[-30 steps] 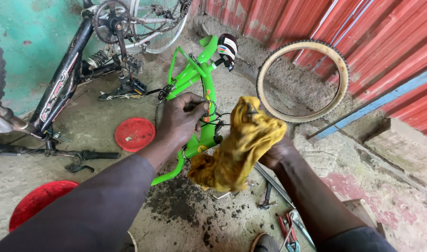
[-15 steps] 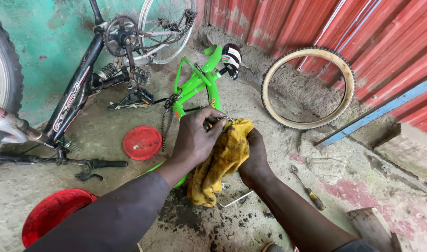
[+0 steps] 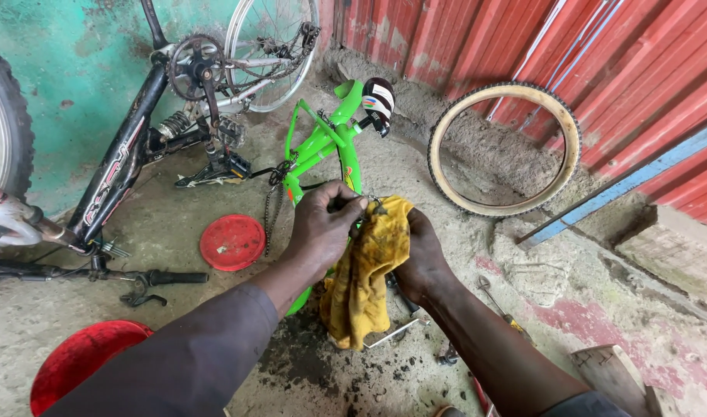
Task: The person uses a wrench to loosen and remove parts from a green bicycle frame, then wipes the parts with a yellow cloth and places them into a red bucket.
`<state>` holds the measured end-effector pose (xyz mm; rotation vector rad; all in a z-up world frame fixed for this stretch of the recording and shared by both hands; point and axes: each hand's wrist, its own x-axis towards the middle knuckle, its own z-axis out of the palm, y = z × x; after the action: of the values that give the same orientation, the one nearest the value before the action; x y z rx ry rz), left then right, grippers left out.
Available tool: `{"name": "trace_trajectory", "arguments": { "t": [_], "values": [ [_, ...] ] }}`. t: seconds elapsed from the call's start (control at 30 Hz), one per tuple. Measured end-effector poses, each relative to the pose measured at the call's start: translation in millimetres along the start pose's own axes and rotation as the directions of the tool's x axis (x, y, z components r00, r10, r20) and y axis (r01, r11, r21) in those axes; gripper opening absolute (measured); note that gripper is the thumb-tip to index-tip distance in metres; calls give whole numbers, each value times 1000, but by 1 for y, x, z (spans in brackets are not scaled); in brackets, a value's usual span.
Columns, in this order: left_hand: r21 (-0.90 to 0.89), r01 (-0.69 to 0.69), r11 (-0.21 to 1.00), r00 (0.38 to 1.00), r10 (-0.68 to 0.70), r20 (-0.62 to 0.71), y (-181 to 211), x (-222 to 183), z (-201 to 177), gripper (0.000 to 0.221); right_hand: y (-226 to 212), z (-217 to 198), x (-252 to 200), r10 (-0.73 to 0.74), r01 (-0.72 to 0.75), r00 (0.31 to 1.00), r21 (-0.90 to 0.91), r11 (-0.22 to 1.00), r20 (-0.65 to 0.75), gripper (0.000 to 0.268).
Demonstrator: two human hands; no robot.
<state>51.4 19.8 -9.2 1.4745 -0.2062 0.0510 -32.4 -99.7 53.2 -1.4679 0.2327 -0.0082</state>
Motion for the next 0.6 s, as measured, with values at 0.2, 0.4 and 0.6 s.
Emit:
{"name": "trace_trajectory", "arguments": {
  "t": [0.2, 0.4, 0.6],
  "values": [
    [-19, -32, 999, 999, 32, 43, 24, -21, 12, 10, 1, 1, 6, -2, 2, 1000, 7, 1000, 3, 25],
    [39, -68, 997, 997, 69, -26, 18, -12, 4, 10, 1, -8, 11, -10, 9, 1000, 15, 1000, 7, 24],
    [103, -116, 988, 993, 117, -10, 21, -14, 2, 9, 5, -11, 13, -13, 12, 1000, 27, 1000, 11, 23]
  ]
}}
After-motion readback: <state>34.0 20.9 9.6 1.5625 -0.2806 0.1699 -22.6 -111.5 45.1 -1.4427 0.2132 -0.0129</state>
